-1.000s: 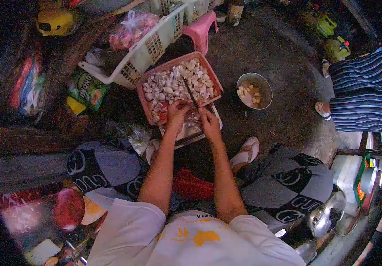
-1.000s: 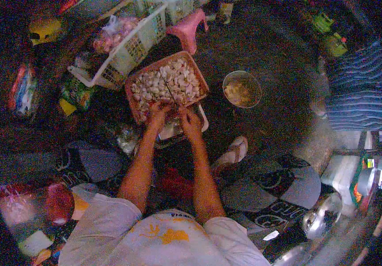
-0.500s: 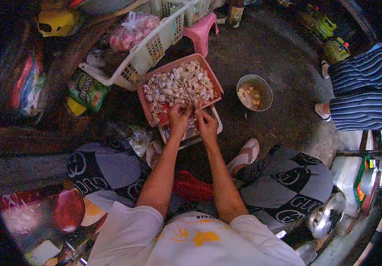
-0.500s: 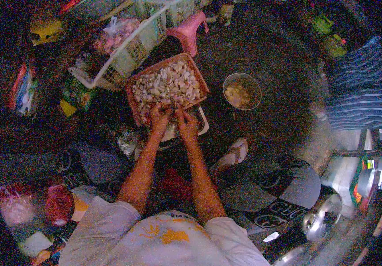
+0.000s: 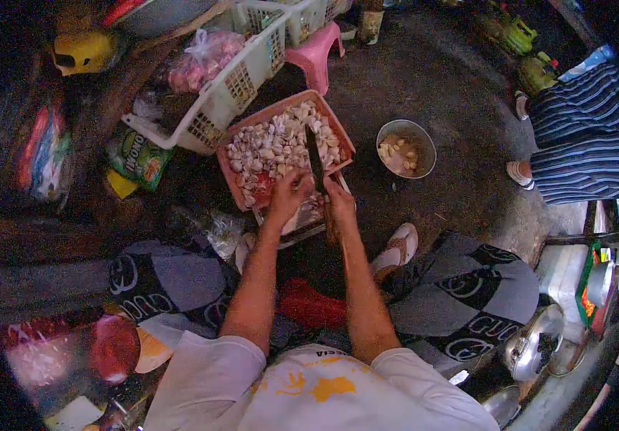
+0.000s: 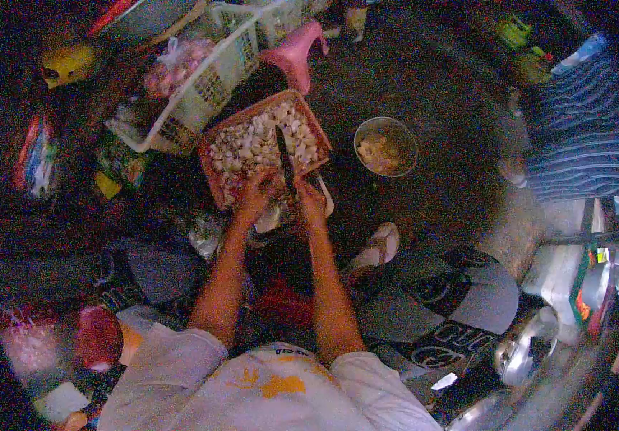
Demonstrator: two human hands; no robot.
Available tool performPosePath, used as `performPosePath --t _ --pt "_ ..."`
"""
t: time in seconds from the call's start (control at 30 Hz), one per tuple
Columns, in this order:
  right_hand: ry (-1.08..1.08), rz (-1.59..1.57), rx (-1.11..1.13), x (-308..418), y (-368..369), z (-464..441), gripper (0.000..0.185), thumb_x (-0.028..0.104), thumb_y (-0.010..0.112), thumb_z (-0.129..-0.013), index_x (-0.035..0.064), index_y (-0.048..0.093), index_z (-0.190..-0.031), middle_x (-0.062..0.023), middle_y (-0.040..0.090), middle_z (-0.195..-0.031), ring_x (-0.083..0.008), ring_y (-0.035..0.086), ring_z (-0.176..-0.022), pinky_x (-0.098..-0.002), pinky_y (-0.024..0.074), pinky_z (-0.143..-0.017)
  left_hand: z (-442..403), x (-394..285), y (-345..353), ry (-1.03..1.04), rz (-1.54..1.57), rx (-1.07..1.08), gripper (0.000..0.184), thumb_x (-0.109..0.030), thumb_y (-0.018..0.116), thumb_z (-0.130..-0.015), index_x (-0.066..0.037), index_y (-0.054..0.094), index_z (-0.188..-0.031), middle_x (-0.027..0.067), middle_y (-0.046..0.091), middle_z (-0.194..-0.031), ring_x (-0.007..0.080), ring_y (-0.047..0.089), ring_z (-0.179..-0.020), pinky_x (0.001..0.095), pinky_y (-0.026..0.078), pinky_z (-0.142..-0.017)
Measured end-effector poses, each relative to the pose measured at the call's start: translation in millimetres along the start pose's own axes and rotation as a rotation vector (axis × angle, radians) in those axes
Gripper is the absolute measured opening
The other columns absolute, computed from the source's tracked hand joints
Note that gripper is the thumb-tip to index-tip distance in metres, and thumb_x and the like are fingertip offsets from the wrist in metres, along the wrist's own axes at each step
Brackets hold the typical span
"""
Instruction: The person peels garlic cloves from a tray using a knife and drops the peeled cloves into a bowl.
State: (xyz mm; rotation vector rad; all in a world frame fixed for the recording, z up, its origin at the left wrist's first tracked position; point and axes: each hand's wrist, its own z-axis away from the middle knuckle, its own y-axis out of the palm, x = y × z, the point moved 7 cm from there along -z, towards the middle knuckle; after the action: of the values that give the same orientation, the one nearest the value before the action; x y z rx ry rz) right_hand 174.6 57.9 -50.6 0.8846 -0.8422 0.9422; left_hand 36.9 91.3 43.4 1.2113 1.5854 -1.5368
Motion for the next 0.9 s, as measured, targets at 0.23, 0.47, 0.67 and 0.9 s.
performPosePath --t 0.23,0.47,0.67,0.9 --pt "0.014 0.178 -0.066 12 3 10 0.031 0.03 0.06 -0.079 0.0024 0.063 -0.093 -0.0064 0.063 -0.082 -0.0143 0.057 -0.071 -0.0267 0.0443 -0.064 16 -4 20 0.207 -0.35 -0.119 0.035 -0.002 0.055 -0.072 0.001 0.049 -0.106 0.0202 0.053 -0.1 0.0383 0.052 -0.088 0.0416 0.043 -0.077" --pt "-0.203 0.176 -0.122 0 -12 -1 0.029 0.031 0.056 -0.083 0.003 0.062 -0.089 0.0045 0.052 -0.065 -0.0039 0.042 -0.053 -0.0199 0.0334 -0.046 21 -3 29 0.211 -0.256 -0.115 0.04 -0.002 0.05 -0.075 0.001 0.045 -0.115 0.0232 0.055 -0.097 0.0345 0.056 -0.086 0.0393 0.044 -0.075" --pt "-0.243 0.145 -0.189 -1 -20 1 0.031 0.033 0.056 -0.083 0.0031 0.062 -0.086 0.0053 0.05 -0.064 -0.0055 0.04 -0.052 -0.0222 0.0321 -0.046 14 70 38 -0.292 0.294 -0.061 0.045 -0.008 0.053 -0.08 0.0 0.04 -0.122 0.0129 0.058 -0.099 0.0196 0.059 -0.082 0.032 0.047 -0.067" --pt "-0.264 0.462 -0.177 18 -15 18 0.034 0.033 0.057 -0.081 0.0006 0.061 -0.089 -0.0046 0.056 -0.064 -0.015 0.051 -0.056 -0.0295 0.0405 -0.054 14 41 13 -0.251 0.766 -0.248 0.031 -0.015 0.057 -0.081 0.0 0.047 -0.107 0.0087 0.057 -0.098 0.021 0.058 -0.088 0.0315 0.048 -0.073"
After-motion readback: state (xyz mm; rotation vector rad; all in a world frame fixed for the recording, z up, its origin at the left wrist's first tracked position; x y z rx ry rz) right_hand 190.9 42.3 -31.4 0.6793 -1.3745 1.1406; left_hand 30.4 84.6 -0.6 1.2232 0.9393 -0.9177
